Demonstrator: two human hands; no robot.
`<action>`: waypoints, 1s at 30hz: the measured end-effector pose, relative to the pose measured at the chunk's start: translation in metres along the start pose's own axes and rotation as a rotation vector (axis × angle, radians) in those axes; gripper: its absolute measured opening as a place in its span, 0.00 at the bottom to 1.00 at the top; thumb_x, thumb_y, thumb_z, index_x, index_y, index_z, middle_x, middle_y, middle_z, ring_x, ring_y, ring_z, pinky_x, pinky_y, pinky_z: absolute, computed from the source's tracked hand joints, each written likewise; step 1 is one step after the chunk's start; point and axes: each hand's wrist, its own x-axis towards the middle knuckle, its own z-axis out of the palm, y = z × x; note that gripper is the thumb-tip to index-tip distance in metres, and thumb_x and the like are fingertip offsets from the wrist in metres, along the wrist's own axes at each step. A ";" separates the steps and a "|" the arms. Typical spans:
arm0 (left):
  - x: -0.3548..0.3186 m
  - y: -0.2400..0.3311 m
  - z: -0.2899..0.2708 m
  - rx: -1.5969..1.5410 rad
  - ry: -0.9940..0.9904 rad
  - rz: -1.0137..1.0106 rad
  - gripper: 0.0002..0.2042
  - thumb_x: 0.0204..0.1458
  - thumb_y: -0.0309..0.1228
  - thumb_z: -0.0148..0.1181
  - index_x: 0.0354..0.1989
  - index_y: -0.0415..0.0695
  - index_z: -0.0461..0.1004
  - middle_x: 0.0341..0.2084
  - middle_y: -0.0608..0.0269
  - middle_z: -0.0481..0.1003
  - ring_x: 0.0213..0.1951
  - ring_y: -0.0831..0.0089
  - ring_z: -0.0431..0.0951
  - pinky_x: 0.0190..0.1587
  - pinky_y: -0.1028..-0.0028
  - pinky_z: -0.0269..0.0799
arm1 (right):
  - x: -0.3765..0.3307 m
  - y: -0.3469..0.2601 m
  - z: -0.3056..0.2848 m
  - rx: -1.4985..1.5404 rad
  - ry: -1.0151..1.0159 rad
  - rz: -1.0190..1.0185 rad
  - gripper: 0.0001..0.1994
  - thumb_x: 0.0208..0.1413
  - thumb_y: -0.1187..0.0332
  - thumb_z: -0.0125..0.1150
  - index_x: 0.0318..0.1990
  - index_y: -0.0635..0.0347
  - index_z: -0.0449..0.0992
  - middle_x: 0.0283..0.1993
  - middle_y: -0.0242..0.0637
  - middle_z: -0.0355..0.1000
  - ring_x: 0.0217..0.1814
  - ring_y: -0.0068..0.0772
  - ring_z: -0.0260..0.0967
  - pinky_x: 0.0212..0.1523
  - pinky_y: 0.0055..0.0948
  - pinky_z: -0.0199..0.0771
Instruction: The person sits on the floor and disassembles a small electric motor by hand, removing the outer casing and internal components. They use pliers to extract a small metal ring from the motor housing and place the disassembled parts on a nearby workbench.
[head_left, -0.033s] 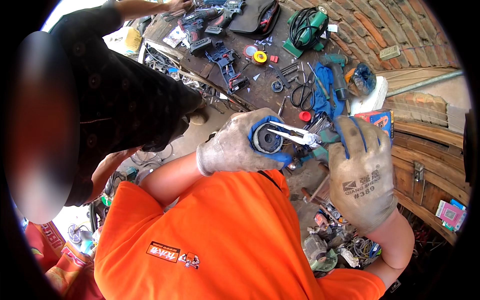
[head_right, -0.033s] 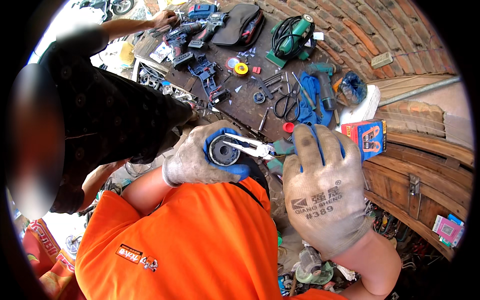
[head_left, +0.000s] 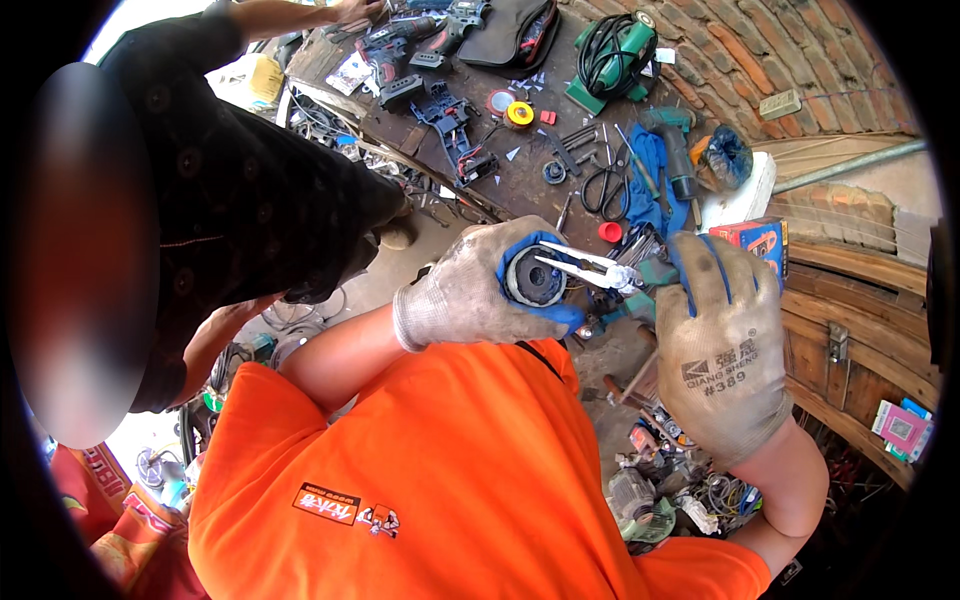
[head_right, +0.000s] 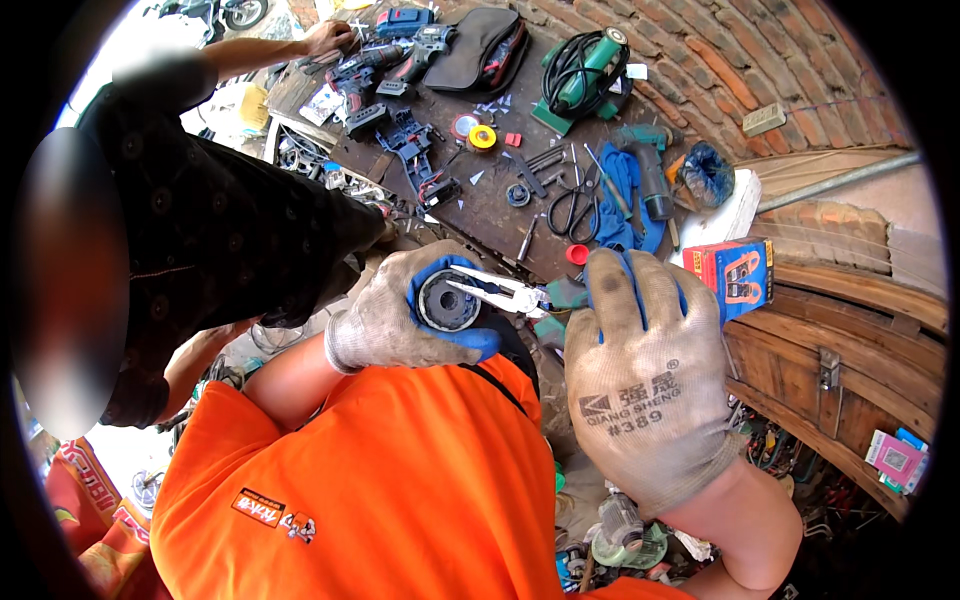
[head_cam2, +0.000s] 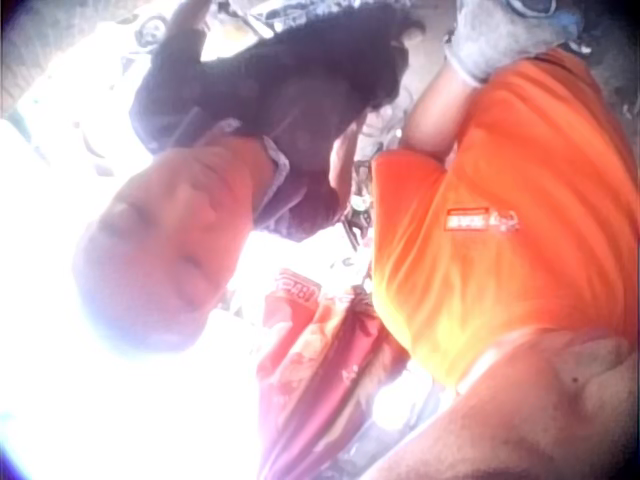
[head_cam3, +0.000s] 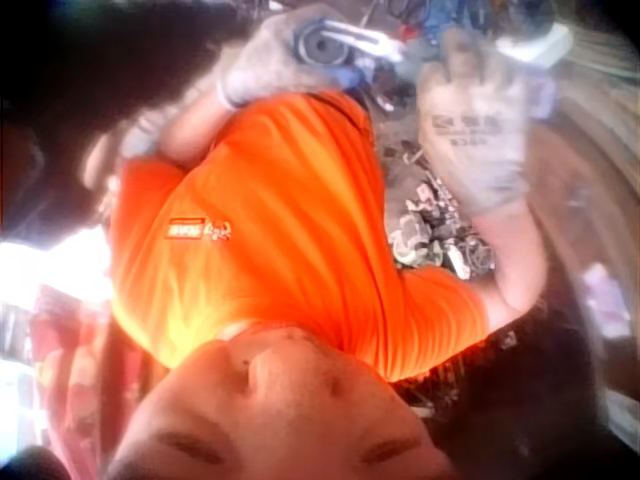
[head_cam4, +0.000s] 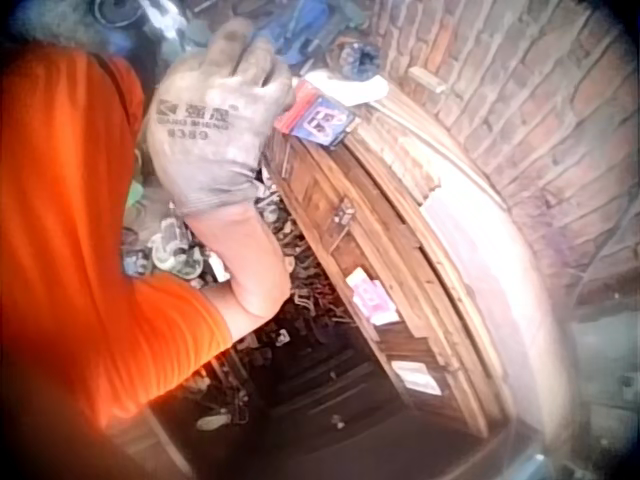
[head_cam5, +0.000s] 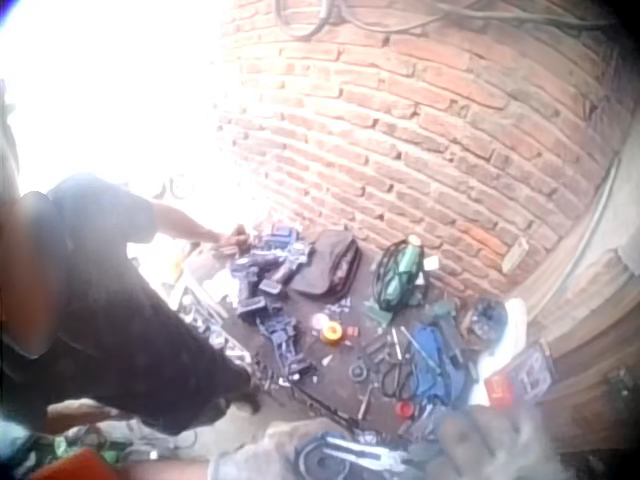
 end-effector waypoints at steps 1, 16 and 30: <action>0.000 0.000 0.000 -0.003 -0.013 -0.020 0.29 0.36 0.38 0.83 0.47 0.40 0.76 0.35 0.61 0.82 0.38 0.73 0.83 0.44 0.71 0.78 | 0.000 -0.001 0.003 -0.009 -0.004 0.006 0.10 0.44 0.74 0.61 0.34 0.70 0.77 0.57 0.52 0.69 0.59 0.53 0.67 0.59 0.50 0.66; 0.009 0.005 0.001 -0.250 -0.060 -0.211 0.27 0.40 0.34 0.81 0.49 0.39 0.75 0.38 0.64 0.81 0.40 0.80 0.78 0.47 0.74 0.76 | -0.008 -0.008 0.030 -0.062 0.106 0.017 0.09 0.46 0.70 0.63 0.33 0.68 0.80 0.52 0.49 0.71 0.52 0.51 0.68 0.50 0.51 0.69; 0.013 -0.021 0.007 -0.179 -0.043 -0.076 0.28 0.38 0.36 0.81 0.48 0.39 0.76 0.37 0.63 0.80 0.38 0.75 0.79 0.44 0.71 0.78 | -0.028 0.005 0.061 0.132 0.115 0.123 0.17 0.42 0.72 0.68 0.41 0.65 0.76 0.58 0.49 0.66 0.57 0.55 0.65 0.55 0.53 0.66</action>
